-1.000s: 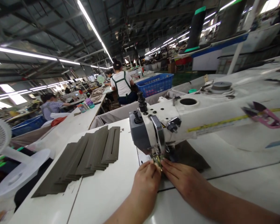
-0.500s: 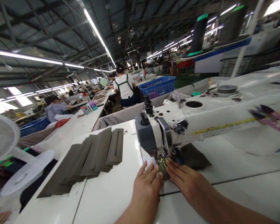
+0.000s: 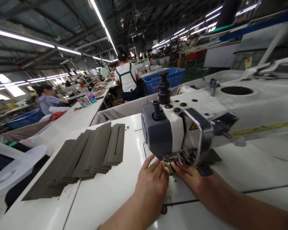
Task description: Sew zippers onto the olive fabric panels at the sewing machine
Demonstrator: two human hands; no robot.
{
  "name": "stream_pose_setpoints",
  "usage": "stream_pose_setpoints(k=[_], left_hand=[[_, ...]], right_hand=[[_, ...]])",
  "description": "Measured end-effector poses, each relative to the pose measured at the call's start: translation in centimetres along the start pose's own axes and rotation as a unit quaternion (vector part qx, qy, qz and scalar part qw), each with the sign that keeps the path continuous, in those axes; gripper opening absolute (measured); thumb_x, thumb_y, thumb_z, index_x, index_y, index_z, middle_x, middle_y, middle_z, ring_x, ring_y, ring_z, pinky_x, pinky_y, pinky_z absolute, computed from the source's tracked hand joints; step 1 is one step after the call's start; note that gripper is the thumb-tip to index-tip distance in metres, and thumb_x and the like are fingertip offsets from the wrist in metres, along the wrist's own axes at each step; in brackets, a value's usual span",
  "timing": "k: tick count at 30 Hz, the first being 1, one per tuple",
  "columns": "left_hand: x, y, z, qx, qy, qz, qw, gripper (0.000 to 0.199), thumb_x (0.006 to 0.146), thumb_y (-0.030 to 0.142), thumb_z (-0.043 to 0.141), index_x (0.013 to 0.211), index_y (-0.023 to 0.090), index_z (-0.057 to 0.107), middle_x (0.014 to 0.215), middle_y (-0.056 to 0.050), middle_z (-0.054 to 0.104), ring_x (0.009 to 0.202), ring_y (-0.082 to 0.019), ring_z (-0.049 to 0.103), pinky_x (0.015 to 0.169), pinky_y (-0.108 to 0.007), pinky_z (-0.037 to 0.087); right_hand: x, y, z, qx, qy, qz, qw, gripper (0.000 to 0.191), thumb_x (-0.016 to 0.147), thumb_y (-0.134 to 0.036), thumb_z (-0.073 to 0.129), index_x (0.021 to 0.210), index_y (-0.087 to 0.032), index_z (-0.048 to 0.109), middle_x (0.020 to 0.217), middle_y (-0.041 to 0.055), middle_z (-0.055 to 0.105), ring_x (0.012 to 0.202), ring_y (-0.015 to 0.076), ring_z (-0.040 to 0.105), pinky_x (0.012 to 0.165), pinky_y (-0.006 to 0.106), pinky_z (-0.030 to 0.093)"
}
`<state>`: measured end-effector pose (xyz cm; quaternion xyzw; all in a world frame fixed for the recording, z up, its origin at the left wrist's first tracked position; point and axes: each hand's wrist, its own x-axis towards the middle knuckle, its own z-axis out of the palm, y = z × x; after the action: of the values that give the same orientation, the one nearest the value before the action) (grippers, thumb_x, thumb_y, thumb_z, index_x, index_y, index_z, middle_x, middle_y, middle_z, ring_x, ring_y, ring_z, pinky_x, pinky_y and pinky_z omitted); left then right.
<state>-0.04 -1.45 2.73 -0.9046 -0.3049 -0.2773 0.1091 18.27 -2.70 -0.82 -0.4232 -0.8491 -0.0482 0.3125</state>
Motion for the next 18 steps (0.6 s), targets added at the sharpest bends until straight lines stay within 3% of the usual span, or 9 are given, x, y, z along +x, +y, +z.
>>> stream_pose_setpoints(k=[4, 11, 18], left_hand=[[0.2, -0.2, 0.2, -0.02, 0.004, -0.006, 1.0, 0.023, 0.091, 0.009, 0.041, 0.075, 0.012, 0.058, 0.082, -0.006, 0.068, 0.083, -0.017, 0.064, 0.092, -0.038, 0.047], [0.0, 0.0, 0.2, -0.02, -0.011, -0.019, 1.0, 0.021, 0.09, 0.008, 0.042, 0.077, 0.013, 0.058, 0.084, -0.006, 0.068, 0.082, -0.017, 0.064, 0.09, -0.038, 0.048], [0.1, -0.1, 1.1, -0.002, 0.049, -0.019, 0.999, 0.024, 0.09, 0.008, 0.04, 0.073, 0.014, 0.056, 0.074, -0.004, 0.067, 0.074, -0.016, 0.064, 0.087, -0.038, 0.049]], right_hand=[[-0.2, 0.3, 0.5, 0.016, -0.002, 0.019, 1.0, 0.028, 0.09, -0.034, 0.051, 0.113, -0.019, 0.054, 0.115, 0.0077, 0.054, 0.094, 0.0187, 0.056, 0.079, 0.039, 0.049], [0.4, -0.2, 1.5, 0.038, 0.007, 0.041, 0.998, 0.017, 0.092, -0.029, 0.048, 0.1, -0.019, 0.059, 0.099, 0.0042, 0.061, 0.079, 0.0128, 0.059, 0.07, 0.03, 0.051], [1.1, -0.6, 1.8, 0.033, 0.038, 0.041, 0.998, 0.016, 0.092, -0.028, 0.048, 0.094, -0.016, 0.059, 0.084, 0.0016, 0.062, 0.068, 0.0109, 0.059, 0.063, 0.027, 0.051]])
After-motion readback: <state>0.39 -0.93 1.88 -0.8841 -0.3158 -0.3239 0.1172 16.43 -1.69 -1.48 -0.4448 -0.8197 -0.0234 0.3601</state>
